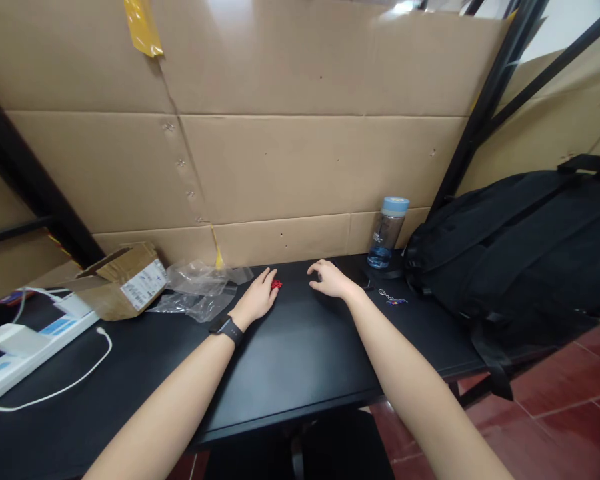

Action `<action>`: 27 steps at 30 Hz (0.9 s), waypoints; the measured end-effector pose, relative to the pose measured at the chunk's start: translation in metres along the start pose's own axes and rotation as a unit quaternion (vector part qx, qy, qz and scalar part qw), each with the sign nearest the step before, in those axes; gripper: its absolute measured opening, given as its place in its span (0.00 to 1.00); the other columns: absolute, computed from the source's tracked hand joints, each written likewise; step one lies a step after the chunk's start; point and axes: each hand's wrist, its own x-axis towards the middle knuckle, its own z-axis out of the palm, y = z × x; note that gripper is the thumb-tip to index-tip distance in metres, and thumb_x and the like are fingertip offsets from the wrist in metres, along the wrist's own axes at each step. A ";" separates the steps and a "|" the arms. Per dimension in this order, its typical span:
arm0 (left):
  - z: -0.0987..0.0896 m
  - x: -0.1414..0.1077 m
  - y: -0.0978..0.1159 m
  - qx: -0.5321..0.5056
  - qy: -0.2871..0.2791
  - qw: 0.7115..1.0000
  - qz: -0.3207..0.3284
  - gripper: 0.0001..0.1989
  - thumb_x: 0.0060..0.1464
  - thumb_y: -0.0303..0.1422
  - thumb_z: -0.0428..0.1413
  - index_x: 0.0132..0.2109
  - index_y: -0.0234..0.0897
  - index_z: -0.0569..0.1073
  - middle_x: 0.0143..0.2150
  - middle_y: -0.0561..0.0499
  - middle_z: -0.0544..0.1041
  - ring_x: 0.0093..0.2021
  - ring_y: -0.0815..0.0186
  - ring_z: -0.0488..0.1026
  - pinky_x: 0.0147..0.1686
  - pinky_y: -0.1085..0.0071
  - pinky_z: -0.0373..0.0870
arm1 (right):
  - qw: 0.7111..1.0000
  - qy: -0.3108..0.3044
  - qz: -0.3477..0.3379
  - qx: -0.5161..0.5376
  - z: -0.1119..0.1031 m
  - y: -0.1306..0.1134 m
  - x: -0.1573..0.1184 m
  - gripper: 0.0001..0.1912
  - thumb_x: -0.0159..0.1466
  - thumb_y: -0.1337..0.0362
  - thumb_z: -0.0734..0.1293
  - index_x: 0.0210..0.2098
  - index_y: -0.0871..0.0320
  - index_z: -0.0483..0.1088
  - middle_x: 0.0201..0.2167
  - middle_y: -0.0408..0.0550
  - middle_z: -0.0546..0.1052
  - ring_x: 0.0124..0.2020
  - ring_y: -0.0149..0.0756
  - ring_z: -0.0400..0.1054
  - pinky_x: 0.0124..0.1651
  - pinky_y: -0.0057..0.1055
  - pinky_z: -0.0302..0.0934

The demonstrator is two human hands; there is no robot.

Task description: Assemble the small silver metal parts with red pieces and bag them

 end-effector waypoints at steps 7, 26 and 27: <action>-0.023 -0.015 -0.012 -0.025 -0.095 0.990 -0.105 0.49 0.58 0.54 0.51 0.71 0.19 0.49 0.71 0.27 0.57 0.70 0.47 0.57 0.68 0.56 0.55 | 0.993 -0.110 -0.049 -0.015 0.004 -0.039 -0.012 0.31 0.60 0.55 0.70 0.60 0.63 0.69 0.60 0.62 0.70 0.60 0.50 0.65 0.63 0.39 0.57; -0.073 -0.030 0.034 0.045 -0.278 0.935 -0.216 0.61 0.39 0.62 0.55 0.73 0.32 0.51 0.75 0.42 0.46 0.72 0.33 0.44 0.66 0.43 0.55 | 0.972 -0.224 0.073 -0.020 0.020 -0.067 -0.024 0.57 0.56 0.34 0.64 0.74 0.56 0.41 0.75 0.51 0.37 0.75 0.56 0.28 0.72 0.59 0.29; -0.075 -0.031 0.040 0.054 -0.275 0.934 -0.223 0.62 0.37 0.63 0.55 0.73 0.32 0.52 0.75 0.42 0.46 0.72 0.32 0.45 0.65 0.42 0.56 | 0.972 -0.219 0.077 -0.022 0.020 -0.067 -0.024 0.56 0.56 0.35 0.64 0.74 0.56 0.42 0.75 0.52 0.38 0.75 0.57 0.29 0.71 0.60 0.30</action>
